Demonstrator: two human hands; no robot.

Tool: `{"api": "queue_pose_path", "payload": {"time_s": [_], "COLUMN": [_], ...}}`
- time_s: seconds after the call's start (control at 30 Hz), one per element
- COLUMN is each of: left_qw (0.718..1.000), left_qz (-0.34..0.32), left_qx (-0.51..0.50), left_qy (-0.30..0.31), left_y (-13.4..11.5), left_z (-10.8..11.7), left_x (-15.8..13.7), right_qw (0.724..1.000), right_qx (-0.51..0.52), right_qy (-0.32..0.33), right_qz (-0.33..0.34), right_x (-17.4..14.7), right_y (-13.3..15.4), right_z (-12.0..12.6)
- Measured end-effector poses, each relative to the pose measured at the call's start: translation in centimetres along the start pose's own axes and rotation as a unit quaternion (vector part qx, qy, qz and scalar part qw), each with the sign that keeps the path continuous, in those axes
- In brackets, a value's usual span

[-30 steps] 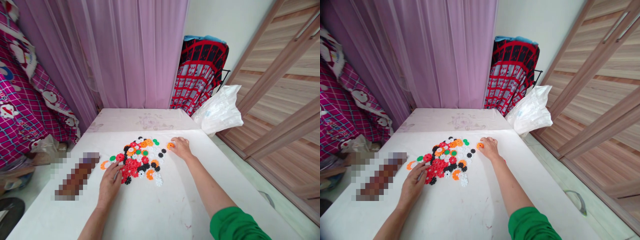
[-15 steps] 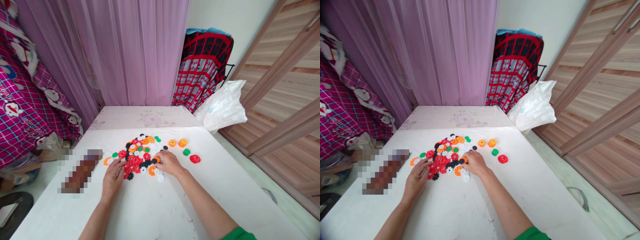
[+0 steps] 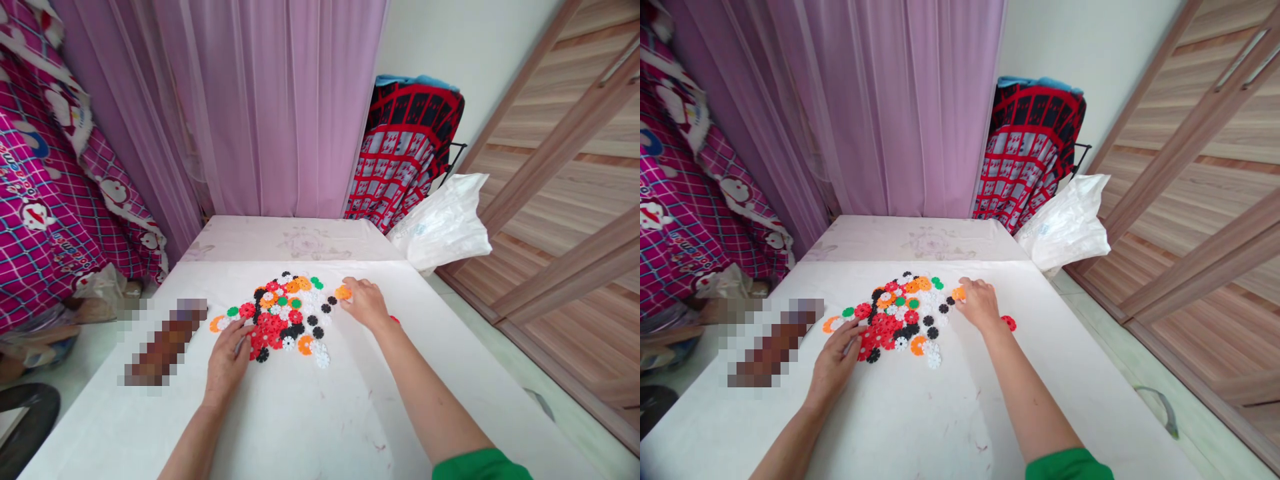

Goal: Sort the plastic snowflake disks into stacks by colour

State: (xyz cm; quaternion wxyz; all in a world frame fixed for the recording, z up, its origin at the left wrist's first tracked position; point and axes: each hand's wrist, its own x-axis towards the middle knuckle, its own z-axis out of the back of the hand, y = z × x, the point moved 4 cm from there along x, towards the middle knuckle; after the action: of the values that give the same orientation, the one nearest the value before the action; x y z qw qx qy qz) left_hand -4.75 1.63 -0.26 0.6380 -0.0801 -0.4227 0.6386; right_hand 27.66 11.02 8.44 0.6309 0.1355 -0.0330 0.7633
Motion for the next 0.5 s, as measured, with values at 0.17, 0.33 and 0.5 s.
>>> {"api": "queue_pose_path", "payload": {"time_s": [0.17, 0.33, 0.5], "left_qw": [1.000, 1.000, 1.000], "left_qz": [0.000, 0.001, 0.008], "left_qx": [-0.001, 0.001, 0.002], "left_qy": [0.002, 0.006, 0.004], "left_y": [-0.1, -0.1, 0.0], "left_z": [0.1, 0.2, 0.1], "left_x": [0.1, 0.1, 0.1], "right_qw": [0.998, 0.999, 0.999], "right_qx": [0.037, 0.042, 0.033], "right_qy": [-0.014, 0.009, 0.012], "right_qz": [-0.053, -0.034, -0.003], "right_x": [1.9, 2.6, 2.6], "right_y": [-4.0, -4.4, -4.0], "right_z": [-0.5, -1.5, -2.3]}}
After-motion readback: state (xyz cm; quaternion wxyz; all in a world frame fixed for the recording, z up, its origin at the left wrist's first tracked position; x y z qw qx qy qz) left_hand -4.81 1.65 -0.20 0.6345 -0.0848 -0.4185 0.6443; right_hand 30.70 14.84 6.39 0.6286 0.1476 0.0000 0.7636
